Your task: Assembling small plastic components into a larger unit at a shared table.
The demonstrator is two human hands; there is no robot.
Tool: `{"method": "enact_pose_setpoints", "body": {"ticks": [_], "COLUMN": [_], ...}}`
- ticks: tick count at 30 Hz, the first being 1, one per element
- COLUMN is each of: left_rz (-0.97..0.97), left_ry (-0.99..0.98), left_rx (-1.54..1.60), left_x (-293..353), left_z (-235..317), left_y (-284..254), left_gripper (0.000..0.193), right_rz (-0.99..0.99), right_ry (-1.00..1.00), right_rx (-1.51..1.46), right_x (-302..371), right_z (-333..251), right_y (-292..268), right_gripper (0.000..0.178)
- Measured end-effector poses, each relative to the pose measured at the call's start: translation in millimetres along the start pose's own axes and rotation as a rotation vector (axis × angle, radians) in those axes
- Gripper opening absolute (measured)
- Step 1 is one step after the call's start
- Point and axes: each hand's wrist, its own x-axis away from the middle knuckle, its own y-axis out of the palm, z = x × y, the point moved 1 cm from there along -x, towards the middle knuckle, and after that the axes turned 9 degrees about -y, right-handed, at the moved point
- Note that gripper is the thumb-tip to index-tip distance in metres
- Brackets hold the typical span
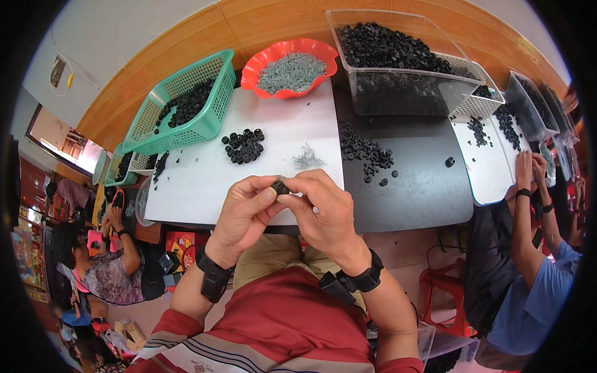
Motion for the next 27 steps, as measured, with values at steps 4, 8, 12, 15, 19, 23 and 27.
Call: {"method": "enact_pose_setpoints", "body": {"ticks": [4, 8, 12, 15, 19, 23, 27], "left_rz": [-0.005, -0.013, -0.009, 0.014, 0.009, 0.02, 0.021], "left_ry": [-0.003, 0.006, 0.006, 0.018, 0.028, 0.034, 0.044], "left_rx": [0.017, 0.021, 0.029, -0.002, -0.017, -0.033, -0.057], "left_x": [0.1, -0.2, 0.1, 0.8, 1.6, 2.6, 4.0], "left_z": [-1.0, -2.9, -4.3, -6.6, -7.8, -9.2, -8.6], "left_y": [3.0, 4.6, 6.9, 8.0, 10.2, 10.5, 12.1], "left_gripper": [0.02, 0.018, 0.017, 0.016, 0.016, 0.016, 0.016], "right_rz": [0.028, 0.037, 0.044, 0.056, 0.058, 0.054, 0.043], "right_ry": [-0.027, -0.044, -0.047, -0.054, -0.055, -0.056, -0.052], "right_rx": [0.007, 0.0, 0.01, 0.028, 0.035, 0.026, 0.006], "right_x": [1.3, 2.7, 5.1, 7.2, 8.1, 8.6, 9.7], "right_z": [-0.1, 0.8, 1.6, 1.7, 1.0, 0.1, -0.4], "right_y": [-1.9, -3.3, -4.3, -4.6, -5.5, -5.9, -7.0], "right_gripper": [0.026, 0.028, 0.027, 0.025, 0.023, 0.023, 0.022]}}
